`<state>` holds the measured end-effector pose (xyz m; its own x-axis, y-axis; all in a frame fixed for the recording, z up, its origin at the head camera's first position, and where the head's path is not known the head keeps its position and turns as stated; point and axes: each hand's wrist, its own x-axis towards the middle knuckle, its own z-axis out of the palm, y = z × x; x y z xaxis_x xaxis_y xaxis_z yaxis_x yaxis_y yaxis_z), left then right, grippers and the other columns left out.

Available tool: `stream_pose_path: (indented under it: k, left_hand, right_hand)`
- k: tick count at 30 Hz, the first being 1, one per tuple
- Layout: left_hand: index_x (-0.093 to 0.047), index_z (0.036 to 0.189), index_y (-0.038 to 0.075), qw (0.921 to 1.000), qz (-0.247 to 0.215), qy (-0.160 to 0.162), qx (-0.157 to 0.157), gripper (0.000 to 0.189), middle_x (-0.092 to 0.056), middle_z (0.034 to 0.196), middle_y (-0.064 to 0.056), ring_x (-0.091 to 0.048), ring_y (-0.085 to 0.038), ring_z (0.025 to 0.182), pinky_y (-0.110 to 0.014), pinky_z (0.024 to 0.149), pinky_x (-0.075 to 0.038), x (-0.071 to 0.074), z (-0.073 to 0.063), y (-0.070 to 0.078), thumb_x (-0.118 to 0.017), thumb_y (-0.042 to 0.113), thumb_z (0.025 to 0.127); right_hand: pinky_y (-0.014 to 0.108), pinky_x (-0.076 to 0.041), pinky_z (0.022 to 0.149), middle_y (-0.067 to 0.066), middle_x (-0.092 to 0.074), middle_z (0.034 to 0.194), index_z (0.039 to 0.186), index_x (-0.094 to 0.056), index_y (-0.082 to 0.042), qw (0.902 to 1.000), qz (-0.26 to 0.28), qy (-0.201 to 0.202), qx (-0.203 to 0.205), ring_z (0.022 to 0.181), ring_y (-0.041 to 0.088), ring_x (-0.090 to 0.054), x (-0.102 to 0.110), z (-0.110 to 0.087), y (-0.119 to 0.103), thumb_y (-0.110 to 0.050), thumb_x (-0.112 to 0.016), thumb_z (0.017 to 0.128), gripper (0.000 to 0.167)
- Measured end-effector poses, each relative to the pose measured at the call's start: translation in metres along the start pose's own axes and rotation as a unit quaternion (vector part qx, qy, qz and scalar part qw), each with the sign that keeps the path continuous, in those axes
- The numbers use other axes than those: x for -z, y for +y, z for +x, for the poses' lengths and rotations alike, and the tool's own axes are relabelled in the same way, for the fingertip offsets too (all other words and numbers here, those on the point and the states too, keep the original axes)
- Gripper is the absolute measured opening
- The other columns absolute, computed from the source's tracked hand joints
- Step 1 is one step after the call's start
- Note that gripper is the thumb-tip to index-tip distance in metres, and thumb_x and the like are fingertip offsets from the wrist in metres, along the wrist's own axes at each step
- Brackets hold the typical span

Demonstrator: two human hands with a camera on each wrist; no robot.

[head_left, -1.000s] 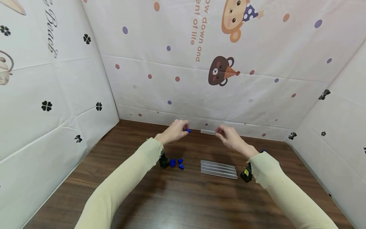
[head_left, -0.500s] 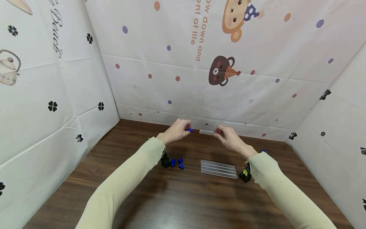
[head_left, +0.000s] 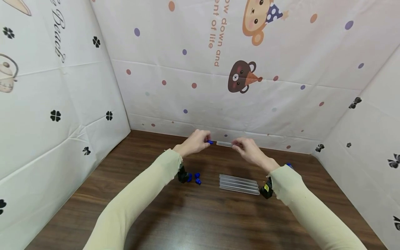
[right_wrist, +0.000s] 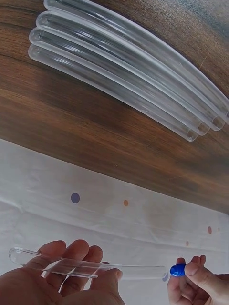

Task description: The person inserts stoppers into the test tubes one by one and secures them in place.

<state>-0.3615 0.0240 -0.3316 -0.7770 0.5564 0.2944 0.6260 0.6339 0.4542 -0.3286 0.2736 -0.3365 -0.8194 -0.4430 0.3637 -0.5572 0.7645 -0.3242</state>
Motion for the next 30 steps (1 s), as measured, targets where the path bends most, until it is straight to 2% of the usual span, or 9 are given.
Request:
stream_pose_path:
  k: [18,26,30]
  left_hand:
    - [-0.064,0.098,0.006,0.9999,0.006,-0.009,-0.002,0.008,-0.066,0.088,-0.005,-0.059,-0.014,0.074,-0.026,0.067,-0.049,-0.0020,0.0013,0.0059,-0.065,0.009,0.091]
    - [-0.063,0.097,0.006,0.9998,-0.006,-0.014,-0.014,0.006,-0.066,0.089,-0.005,-0.059,-0.014,0.074,-0.026,0.068,-0.049,-0.0024,0.0009,0.0059,-0.064,0.008,0.092]
    - [-0.063,0.096,0.007,0.9996,-0.014,-0.017,-0.016,0.005,-0.067,0.089,-0.005,-0.059,-0.014,0.074,-0.025,0.067,-0.049,-0.0023,0.0003,0.0059,-0.064,0.008,0.092]
  right_hand:
    - [0.043,-0.055,0.082,0.018,-0.070,0.103,0.108,-0.067,0.004,0.9998,-0.003,0.005,0.017,0.093,0.030,-0.068,-0.0029,0.0007,-0.0048,-0.010,-0.061,0.094,0.020]
    - [0.043,-0.055,0.082,0.017,-0.070,0.104,0.109,-0.067,0.002,0.9999,-0.004,0.000,0.012,0.094,0.030,-0.067,-0.0039,0.0013,-0.0043,-0.011,-0.060,0.095,0.020]
    - [0.044,-0.055,0.079,0.018,-0.070,0.102,0.107,-0.068,0.002,0.9996,0.002,0.006,0.027,0.092,0.031,-0.067,-0.0052,0.0004,-0.0040,-0.009,-0.060,0.095,0.019]
